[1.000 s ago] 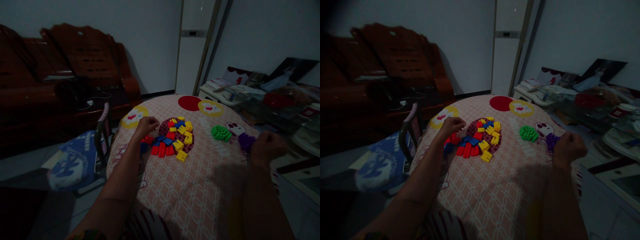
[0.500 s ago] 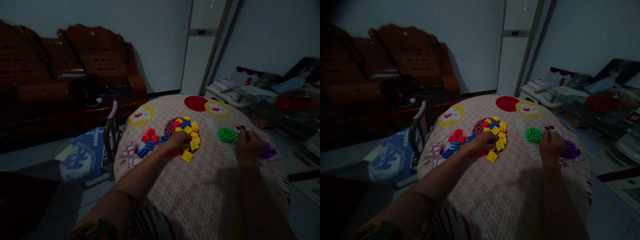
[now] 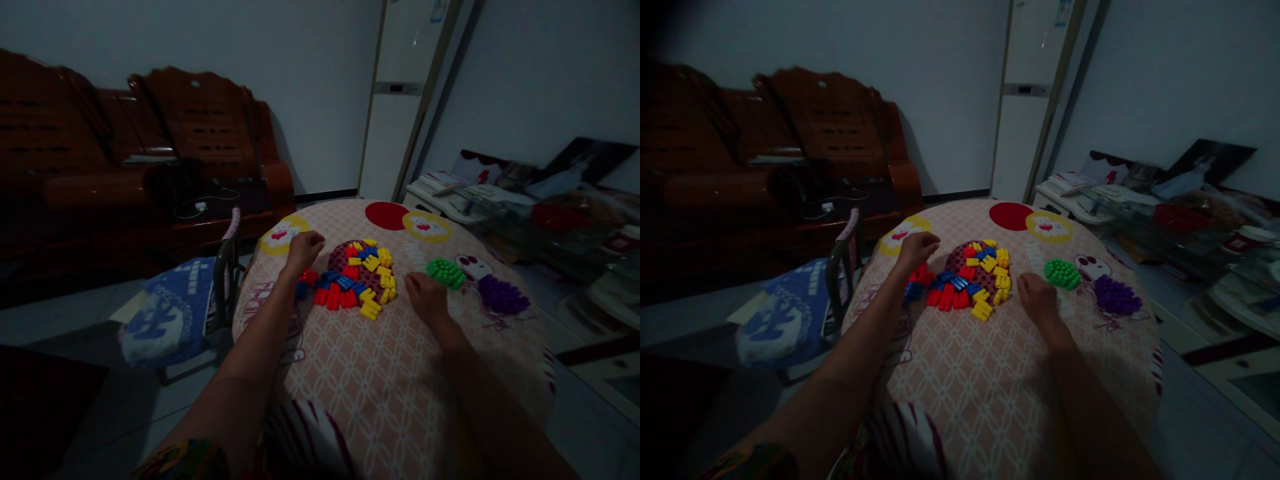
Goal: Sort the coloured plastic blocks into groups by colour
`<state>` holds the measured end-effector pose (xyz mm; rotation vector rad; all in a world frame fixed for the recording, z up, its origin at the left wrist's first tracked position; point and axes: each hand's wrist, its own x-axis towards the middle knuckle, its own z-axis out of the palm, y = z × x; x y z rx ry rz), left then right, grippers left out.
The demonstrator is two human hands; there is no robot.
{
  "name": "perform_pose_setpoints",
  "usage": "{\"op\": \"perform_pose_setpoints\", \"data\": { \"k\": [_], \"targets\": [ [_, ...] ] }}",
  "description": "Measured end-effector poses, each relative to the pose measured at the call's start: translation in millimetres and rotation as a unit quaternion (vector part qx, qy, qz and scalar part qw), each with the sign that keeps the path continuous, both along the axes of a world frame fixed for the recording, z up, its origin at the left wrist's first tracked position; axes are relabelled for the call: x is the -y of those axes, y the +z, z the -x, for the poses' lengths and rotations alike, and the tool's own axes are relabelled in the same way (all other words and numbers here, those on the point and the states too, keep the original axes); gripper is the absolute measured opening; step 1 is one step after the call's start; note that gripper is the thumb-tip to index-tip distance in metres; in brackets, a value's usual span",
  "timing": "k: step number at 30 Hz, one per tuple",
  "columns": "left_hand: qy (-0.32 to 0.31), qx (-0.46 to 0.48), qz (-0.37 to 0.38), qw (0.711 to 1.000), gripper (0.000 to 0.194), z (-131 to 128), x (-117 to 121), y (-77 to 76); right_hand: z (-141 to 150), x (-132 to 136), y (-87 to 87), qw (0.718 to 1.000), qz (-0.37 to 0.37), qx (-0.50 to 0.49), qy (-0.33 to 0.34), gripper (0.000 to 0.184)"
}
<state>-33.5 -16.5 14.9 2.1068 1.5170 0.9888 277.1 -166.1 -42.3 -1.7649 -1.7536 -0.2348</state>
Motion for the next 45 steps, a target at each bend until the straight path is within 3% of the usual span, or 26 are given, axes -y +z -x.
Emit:
{"op": "perform_pose_setpoints", "data": {
  "k": [3, 8, 14, 21, 26, 32, 40, 45],
  "targets": [
    [-0.029, -0.039, 0.011, 0.999, 0.023, 3.0, 10.1, -11.9, 21.9, 2.8, -5.6, 0.997, 0.060, -0.014, 0.036, 0.034],
    [-0.151, -0.086, 0.005, 0.985, 0.026, -19.0, 36.2, -35.7, 34.4, 12.1, -3.3, 0.994, 0.095, -0.028, 0.042, 0.035],
    [-0.174, -0.041, -0.005, 0.984, 0.033, -36.4, 44.0, -46.3, 25.8, 28.5, -0.3, 0.984, 0.069, -0.163, 0.028, 0.038],
    [-0.143, 0.009, -0.017, 0.990, 0.032, -39.3, 55.3, -53.7, 18.2, 38.6, -7.1, 0.955, 0.021, -0.296, 0.023, 0.036],
    [-0.111, 0.042, -0.024, 0.993, 0.032, -36.0, 57.0, -56.0, 16.4, 40.1, -10.4, 0.943, -0.006, -0.333, 0.004, 0.036],
    [-0.066, 0.046, -0.027, 0.996, 0.032, -32.2, 57.5, -57.6, 12.2, 39.0, -19.0, 0.941, -0.020, -0.339, 0.004, 0.041],
    [-0.053, 0.053, -0.010, 0.997, 0.029, -32.4, 57.7, -62.2, 8.1, 37.6, -28.5, 0.935, -0.007, -0.355, -0.007, 0.048],
    [-0.088, 0.033, -0.018, 0.995, 0.030, -32.7, 59.8, -61.5, 14.7, 39.7, -26.4, 0.959, -0.016, -0.281, 0.020, 0.046]
  ]
}}
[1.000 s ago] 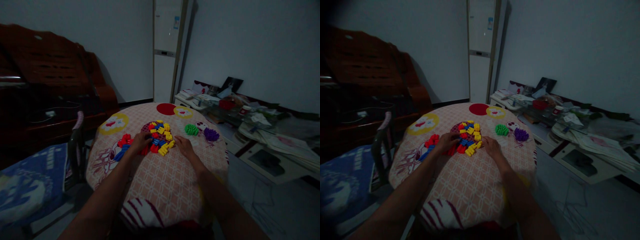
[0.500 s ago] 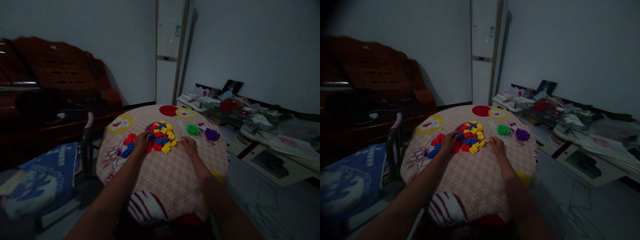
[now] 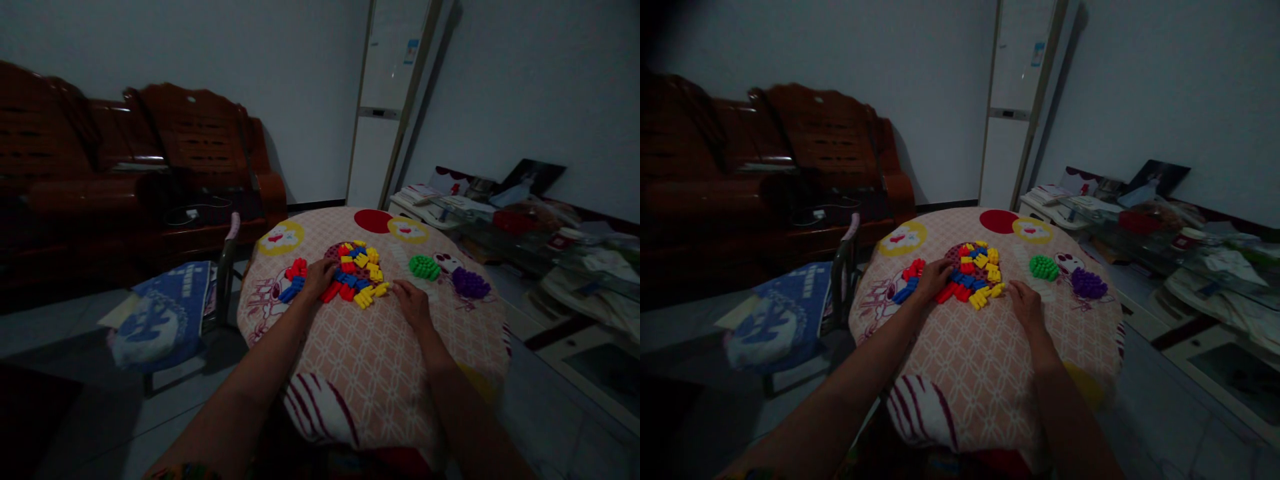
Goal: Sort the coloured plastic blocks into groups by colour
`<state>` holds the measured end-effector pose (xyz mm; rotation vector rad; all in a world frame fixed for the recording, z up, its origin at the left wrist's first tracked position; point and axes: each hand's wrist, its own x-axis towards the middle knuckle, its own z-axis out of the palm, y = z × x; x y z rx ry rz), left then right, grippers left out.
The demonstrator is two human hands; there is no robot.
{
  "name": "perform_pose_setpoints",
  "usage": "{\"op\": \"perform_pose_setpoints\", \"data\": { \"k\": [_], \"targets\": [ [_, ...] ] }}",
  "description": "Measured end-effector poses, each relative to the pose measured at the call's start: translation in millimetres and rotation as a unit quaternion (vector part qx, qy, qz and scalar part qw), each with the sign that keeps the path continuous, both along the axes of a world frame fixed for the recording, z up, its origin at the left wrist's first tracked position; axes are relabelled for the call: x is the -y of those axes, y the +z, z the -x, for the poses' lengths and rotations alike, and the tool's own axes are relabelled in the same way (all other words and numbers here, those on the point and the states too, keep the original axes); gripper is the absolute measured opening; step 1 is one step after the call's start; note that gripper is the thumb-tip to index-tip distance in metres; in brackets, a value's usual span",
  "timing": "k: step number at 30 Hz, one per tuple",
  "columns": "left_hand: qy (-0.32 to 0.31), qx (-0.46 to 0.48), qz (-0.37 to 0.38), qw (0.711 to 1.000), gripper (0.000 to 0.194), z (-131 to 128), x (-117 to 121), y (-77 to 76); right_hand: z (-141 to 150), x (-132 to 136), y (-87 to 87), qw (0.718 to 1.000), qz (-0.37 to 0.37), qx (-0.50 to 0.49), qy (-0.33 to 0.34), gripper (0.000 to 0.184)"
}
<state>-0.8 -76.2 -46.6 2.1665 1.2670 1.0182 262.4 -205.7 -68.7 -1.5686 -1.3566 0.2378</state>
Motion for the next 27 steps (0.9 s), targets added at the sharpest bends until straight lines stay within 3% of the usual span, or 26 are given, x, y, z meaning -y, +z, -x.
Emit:
{"op": "perform_pose_setpoints", "data": {
  "k": [8, 15, 18, 22, 27],
  "targets": [
    [-0.043, -0.063, -0.003, 0.997, 0.033, -2.6, -0.7, 1.9, 19.0, -1.9, 2.5, 0.984, 0.011, 0.176, 0.015, 0.043],
    [-0.034, -0.063, -0.009, 0.997, 0.033, -1.7, -5.8, -1.3, 29.0, -8.6, 1.6, 0.981, 0.003, 0.187, 0.043, 0.043],
    [-0.032, -0.067, -0.005, 0.997, 0.033, -1.8, -7.8, -3.3, 31.9, -13.0, 0.5, 0.984, 0.004, 0.167, 0.063, 0.044],
    [-0.039, -0.067, -0.012, 0.997, 0.033, -0.5, -9.0, -5.3, 30.1, -14.1, 2.3, 0.995, 0.011, 0.070, 0.076, 0.038],
    [-0.038, -0.075, -0.009, 0.996, 0.032, 0.1, -8.7, -5.0, 10.6, -6.5, 7.6, 1.000, -0.023, -0.010, -0.006, 0.038]
  ]
}}
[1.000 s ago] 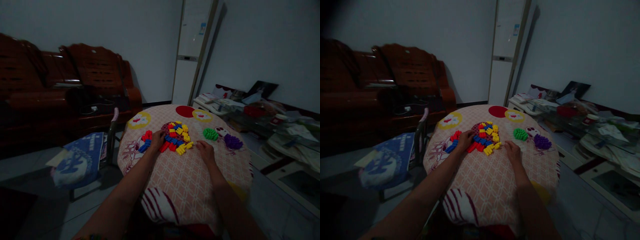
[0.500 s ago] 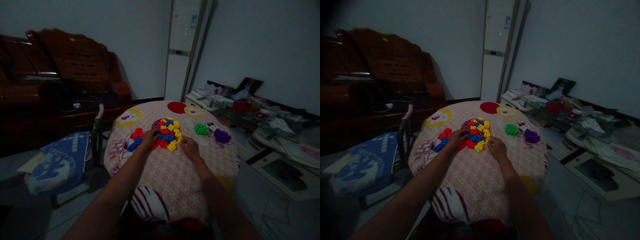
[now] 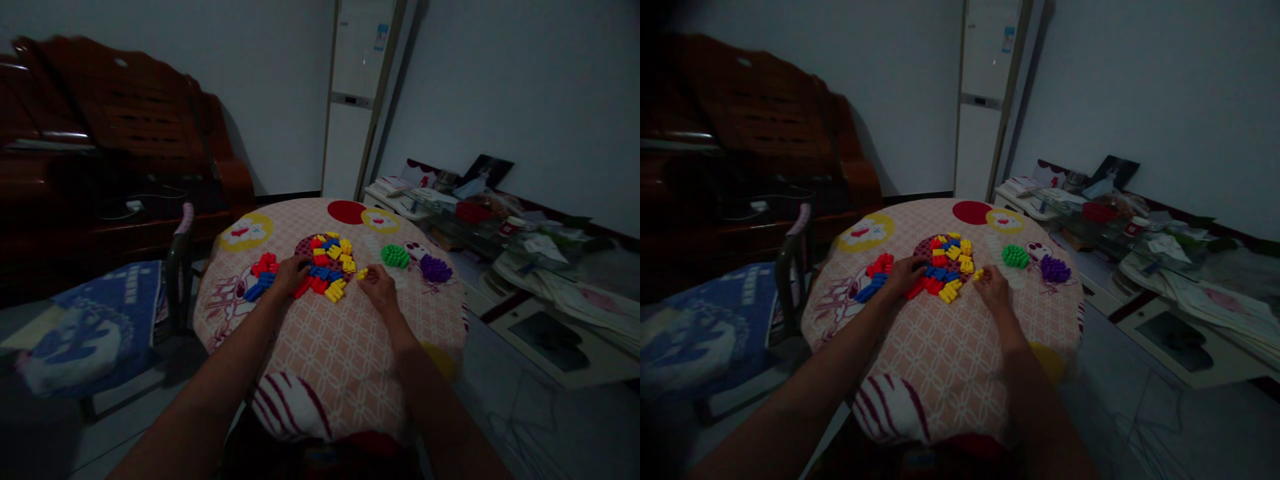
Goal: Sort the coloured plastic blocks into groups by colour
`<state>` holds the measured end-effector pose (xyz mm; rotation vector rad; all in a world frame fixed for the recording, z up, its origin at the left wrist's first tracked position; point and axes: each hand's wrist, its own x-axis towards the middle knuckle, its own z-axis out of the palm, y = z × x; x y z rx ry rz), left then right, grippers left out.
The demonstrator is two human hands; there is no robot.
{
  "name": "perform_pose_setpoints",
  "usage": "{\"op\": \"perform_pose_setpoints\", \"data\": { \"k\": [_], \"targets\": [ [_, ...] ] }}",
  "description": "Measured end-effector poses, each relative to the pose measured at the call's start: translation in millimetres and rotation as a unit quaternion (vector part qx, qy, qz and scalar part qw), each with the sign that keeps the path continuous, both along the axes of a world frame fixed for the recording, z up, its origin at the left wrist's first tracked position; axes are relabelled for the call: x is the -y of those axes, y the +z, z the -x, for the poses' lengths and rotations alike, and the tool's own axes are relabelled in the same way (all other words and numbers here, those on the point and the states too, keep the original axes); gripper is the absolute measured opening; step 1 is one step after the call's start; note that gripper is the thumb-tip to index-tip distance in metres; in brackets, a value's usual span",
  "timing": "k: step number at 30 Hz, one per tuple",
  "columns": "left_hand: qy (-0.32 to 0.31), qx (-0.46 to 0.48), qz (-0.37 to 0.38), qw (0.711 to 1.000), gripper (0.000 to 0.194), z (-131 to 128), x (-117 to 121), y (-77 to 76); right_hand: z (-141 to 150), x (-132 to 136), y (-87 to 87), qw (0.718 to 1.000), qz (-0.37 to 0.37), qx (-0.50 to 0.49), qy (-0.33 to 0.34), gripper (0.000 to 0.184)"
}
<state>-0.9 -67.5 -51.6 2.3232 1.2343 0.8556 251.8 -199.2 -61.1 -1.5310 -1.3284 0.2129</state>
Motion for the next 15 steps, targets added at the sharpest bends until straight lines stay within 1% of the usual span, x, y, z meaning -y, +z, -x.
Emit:
{"op": "perform_pose_setpoints", "data": {
  "k": [2, 5, 7, 10, 15],
  "targets": [
    [0.003, 0.003, 0.004, 1.000, 0.033, -0.2, 0.8, 1.2, -14.4, 4.3, 1.3, 0.998, -0.018, -0.010, -0.058, 0.040],
    [0.004, 0.006, 0.010, 1.000, 0.034, -0.3, 2.7, 3.8, -38.3, 9.8, 1.2, 0.988, -0.034, -0.012, -0.152, 0.041],
    [0.005, 0.004, 0.012, 1.000, 0.034, -0.4, 3.9, 5.6, -51.8, 11.7, -0.1, 0.980, -0.036, -0.017, -0.195, 0.042],
    [0.006, -0.003, 0.010, 1.000, 0.034, -0.8, 4.4, 6.9, -63.8, 11.8, -3.4, 0.977, -0.032, -0.028, -0.207, 0.044],
    [0.011, -0.005, 0.006, 1.000, 0.034, -0.6, 3.5, 3.5, -65.8, 9.9, -6.7, 0.983, -0.009, -0.008, -0.181, 0.041]
  ]
}}
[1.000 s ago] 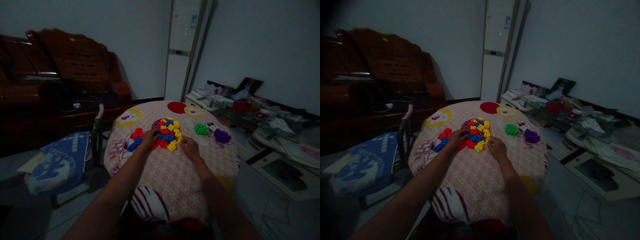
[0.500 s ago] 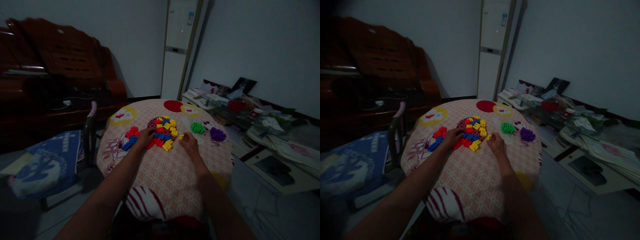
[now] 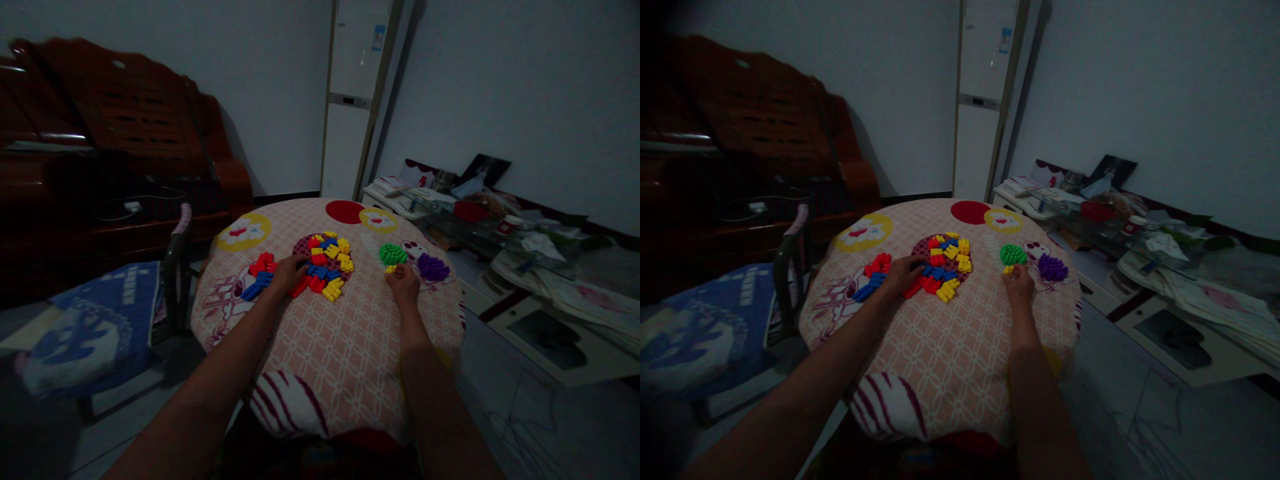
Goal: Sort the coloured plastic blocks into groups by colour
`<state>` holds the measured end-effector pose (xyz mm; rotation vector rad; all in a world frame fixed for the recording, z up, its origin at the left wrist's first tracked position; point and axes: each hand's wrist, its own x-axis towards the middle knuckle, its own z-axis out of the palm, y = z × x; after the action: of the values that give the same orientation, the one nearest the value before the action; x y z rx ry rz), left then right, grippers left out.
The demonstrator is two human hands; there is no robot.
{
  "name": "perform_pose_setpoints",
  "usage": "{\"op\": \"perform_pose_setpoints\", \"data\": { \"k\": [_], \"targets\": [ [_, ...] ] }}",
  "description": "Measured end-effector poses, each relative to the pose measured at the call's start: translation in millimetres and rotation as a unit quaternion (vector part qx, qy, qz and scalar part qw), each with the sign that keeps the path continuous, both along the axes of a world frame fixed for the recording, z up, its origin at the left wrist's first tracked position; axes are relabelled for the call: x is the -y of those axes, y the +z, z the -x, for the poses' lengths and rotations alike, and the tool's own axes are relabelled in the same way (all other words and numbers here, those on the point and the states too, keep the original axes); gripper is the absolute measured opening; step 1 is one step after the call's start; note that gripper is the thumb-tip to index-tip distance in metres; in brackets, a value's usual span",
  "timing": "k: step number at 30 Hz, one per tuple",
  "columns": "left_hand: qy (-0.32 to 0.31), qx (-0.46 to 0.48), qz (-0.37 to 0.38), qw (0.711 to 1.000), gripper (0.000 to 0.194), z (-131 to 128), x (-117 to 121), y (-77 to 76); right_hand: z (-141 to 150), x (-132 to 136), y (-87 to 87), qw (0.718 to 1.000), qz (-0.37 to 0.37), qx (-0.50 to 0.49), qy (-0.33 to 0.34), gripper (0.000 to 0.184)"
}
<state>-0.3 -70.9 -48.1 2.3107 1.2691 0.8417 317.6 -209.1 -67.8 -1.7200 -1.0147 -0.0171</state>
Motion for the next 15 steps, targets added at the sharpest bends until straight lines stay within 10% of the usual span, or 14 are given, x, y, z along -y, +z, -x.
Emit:
{"op": "perform_pose_setpoints", "data": {
  "k": [7, 15],
  "targets": [
    [0.047, 0.034, -0.058, 0.997, 0.034, -12.5, 4.3, 9.6, 0.6, -0.6, 1.2, 0.999, 0.020, -0.030, 0.009, 0.048],
    [-0.051, 0.019, -0.082, 0.995, 0.047, -100.6, -3.4, 32.3, 7.5, 9.8, 9.0, 0.997, -0.049, -0.024, -0.053, 0.039]
  ]
}}
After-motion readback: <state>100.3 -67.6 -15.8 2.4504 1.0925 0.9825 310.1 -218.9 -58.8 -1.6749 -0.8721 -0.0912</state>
